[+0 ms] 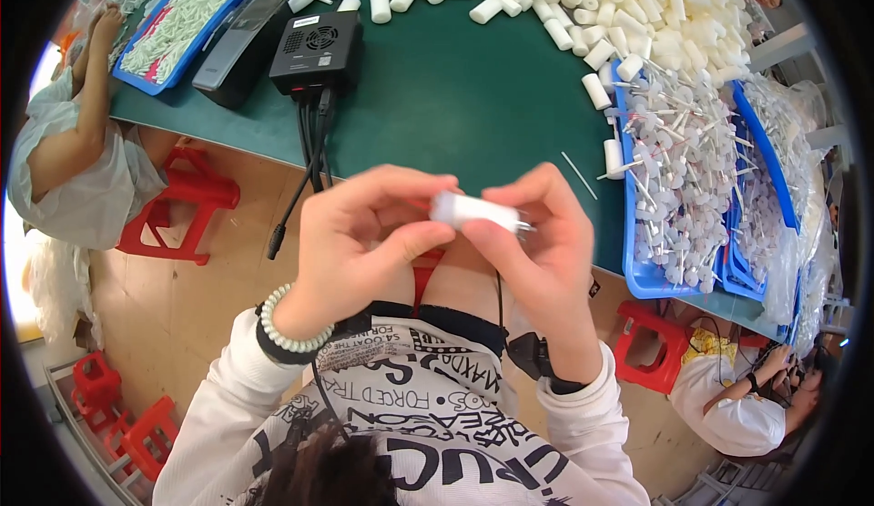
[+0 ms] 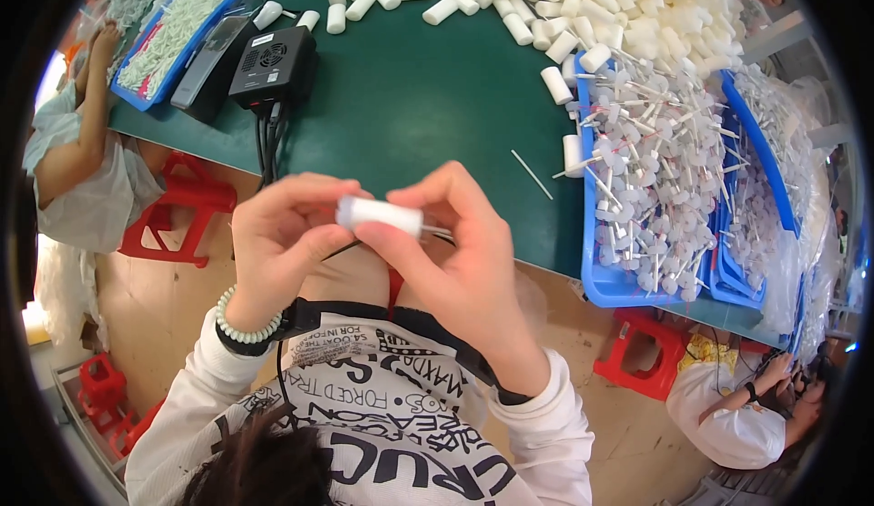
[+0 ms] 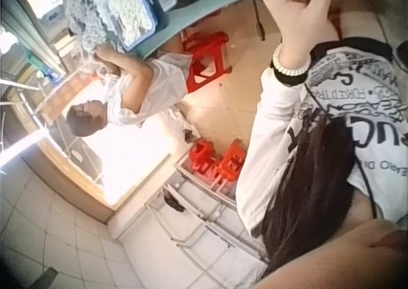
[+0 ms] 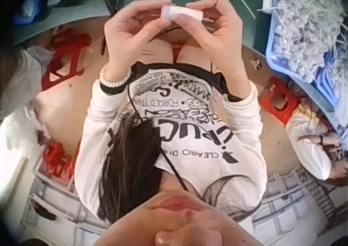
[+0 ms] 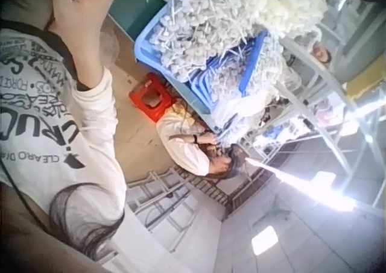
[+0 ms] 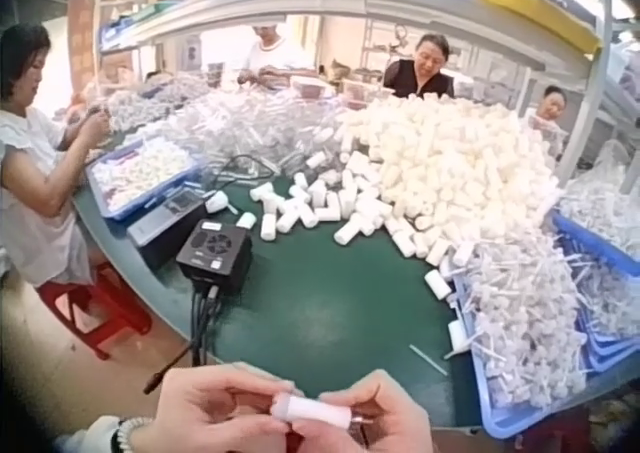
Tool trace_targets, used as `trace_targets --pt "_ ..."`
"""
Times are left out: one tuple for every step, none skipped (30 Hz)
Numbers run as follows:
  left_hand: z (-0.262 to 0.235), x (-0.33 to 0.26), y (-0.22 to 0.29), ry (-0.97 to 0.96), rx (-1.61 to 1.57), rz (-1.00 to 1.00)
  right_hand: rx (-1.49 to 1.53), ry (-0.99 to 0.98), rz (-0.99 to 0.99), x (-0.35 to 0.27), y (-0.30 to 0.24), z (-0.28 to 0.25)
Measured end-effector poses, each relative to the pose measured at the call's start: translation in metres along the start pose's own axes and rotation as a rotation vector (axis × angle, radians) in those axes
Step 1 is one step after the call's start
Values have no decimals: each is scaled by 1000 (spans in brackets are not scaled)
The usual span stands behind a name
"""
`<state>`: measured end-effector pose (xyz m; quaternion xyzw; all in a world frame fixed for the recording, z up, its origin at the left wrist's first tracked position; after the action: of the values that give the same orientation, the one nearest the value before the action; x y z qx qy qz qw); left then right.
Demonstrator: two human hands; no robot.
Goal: The person is assembling small white cylindrical medical components, inserting clear plastic tubes and other small parts.
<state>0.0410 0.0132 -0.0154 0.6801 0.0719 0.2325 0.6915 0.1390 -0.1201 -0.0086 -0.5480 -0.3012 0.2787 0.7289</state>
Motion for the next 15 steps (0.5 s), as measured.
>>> trace_targets --pt "3 1 -2 51 -120 -76 -64 15 -9 4 0 4" --pt "-7 2 -3 87 7 -106 -105 11 20 12 -1 12" --pt "-19 1 -10 197 93 -91 -194 -64 9 25 1 18" --pt "-23 5 -11 310 54 -37 -201 -120 8 40 -1 21" --pt "-31 7 -10 398 9 -13 -314 -139 4 67 -3 23" --pt "-44 7 -6 460 9 38 -389 -123 -22 95 -2 24" --pt "-51 11 -8 482 22 81 -516 -103 -61 124 -6 16" --pt "-56 15 -8 466 18 98 -875 -152 -96 163 -6 5" --pt "-62 14 -7 472 31 104 -1141 -123 -201 183 -16 3" --pt "-59 18 1 465 55 108 -984 -59 -374 205 -5 -18" --pt "-63 24 -14 464 65 81 -1002 -44 -318 198 12 -36" --pt "-70 16 -10 483 101 77 -1005 -55 -269 192 21 -37" --pt "-74 7 -8 420 77 81 -1005 -64 -222 185 31 -36" --pt "-78 -10 11 493 114 14 -953 -111 -229 190 28 -7" --pt "-63 -3 -5 514 77 -33 -978 -106 -232 199 23 -14"
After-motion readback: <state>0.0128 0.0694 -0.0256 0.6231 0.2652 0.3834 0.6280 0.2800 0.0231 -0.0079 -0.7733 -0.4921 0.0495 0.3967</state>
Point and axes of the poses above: each hand's wrist, its own x-axis towards the middle knuckle, its own z-axis out of the palm, y = z × x, the point moved 2 cm from there along x, towards the middle knuckle, and after that the axes turned 9 degrees about x, right-handed, at the moved point
